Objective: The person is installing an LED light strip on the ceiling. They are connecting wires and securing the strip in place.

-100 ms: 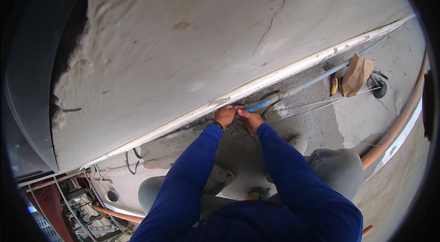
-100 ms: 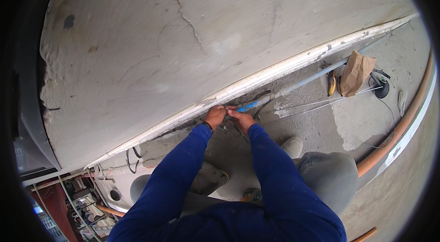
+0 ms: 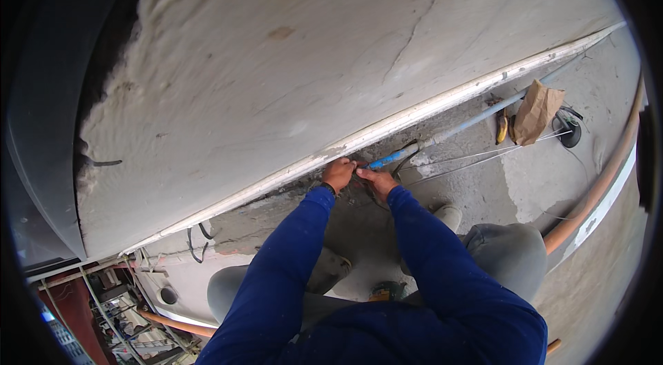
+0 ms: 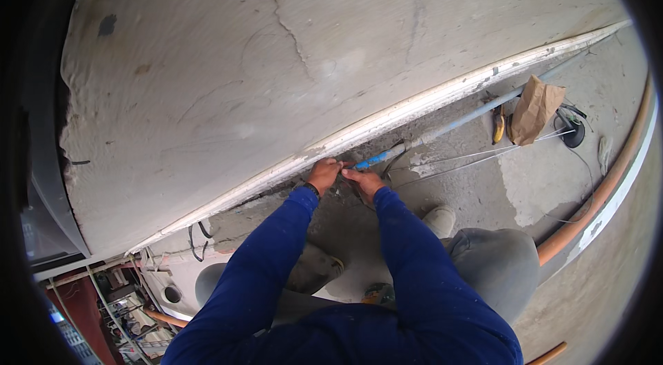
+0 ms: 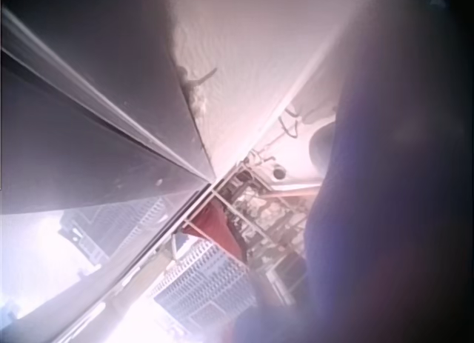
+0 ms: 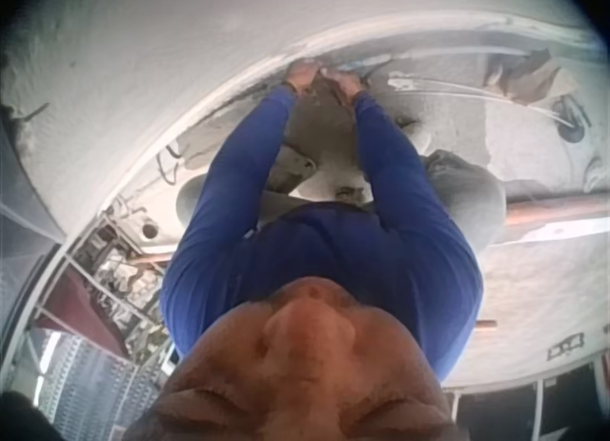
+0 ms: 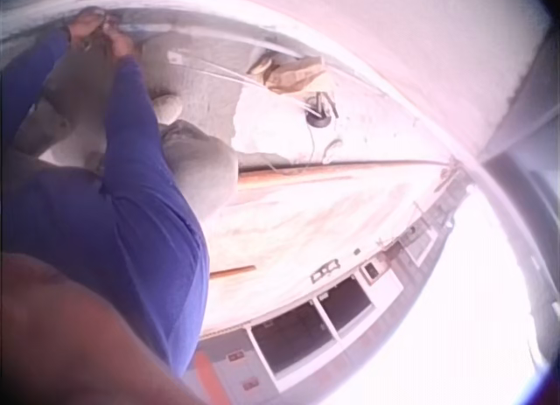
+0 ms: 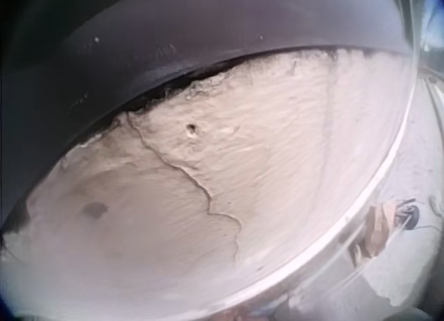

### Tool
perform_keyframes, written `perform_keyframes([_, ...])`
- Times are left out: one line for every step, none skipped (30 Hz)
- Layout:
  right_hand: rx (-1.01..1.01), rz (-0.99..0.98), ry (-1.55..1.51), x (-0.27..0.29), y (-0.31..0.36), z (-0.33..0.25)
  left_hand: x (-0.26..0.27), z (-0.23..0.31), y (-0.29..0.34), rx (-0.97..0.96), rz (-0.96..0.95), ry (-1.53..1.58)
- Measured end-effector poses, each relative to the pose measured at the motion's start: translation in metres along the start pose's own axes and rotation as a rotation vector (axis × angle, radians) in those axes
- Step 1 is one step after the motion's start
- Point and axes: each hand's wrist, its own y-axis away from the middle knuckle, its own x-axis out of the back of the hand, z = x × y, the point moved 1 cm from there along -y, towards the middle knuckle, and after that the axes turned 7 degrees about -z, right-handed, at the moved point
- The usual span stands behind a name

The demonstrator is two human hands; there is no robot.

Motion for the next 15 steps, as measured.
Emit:
perform_keyframes([0.004, 0.028, 0.017, 0.002, -0.002, 0.002, 0.002, 0.001, -0.001, -0.012, 0.014, -0.005])
perform_keyframes([0.008, 0.058, 0.034, 0.004, -0.004, 0.004, 0.004, 0.002, -0.002, -0.024, 0.027, -0.009])
perform_keyframes([-0.01, 0.035, 0.112, 0.007, -0.001, 0.009, 0.002, -0.005, -0.004, -0.003, 0.011, -0.047])
perform_keyframes([-0.023, 0.01, 0.195, 0.009, 0.0, 0.009, 0.003, -0.011, -0.01, 0.011, -0.001, -0.084])
perform_keyframes([-0.036, -0.016, 0.277, 0.01, 0.002, 0.009, 0.003, -0.016, -0.014, 0.026, -0.013, -0.121])
perform_keyframes([-0.016, 0.018, 0.245, 0.011, 0.006, 0.011, 0.003, -0.016, -0.015, 0.018, -0.017, -0.131])
perform_keyframes([0.005, 0.05, 0.214, 0.01, 0.009, 0.017, 0.002, -0.015, -0.015, 0.01, -0.021, -0.141])
perform_keyframes([0.025, 0.082, 0.184, 0.008, 0.012, 0.021, 0.001, -0.015, -0.014, 0.002, -0.023, -0.15])
perform_keyframes([0.023, 0.089, 0.177, 0.007, 0.013, 0.023, 0.0, -0.015, -0.012, -0.027, -0.005, -0.112])
perform_keyframes([0.02, 0.095, 0.171, 0.005, 0.015, 0.026, 0.0, -0.017, -0.01, -0.031, -0.009, -0.085])
perform_keyframes([0.017, 0.101, 0.166, 0.004, 0.016, 0.029, 0.0, -0.018, -0.007, -0.034, -0.013, -0.058])
perform_keyframes([0.016, 0.1, 0.163, 0.006, 0.016, 0.034, 0.001, -0.019, -0.007, -0.043, -0.016, -0.033])
perform_keyframes([0.015, 0.099, 0.161, 0.007, 0.015, 0.039, 0.002, -0.02, -0.006, -0.086, -0.037, 0.019])
perform_keyframes([0.014, 0.099, 0.159, 0.009, 0.014, 0.043, 0.005, -0.022, -0.005, -0.129, -0.057, 0.071])
perform_keyframes([0.031, 0.111, 0.346, 0.012, 0.012, 0.049, 0.006, -0.028, -0.004, -0.172, -0.075, 0.122])
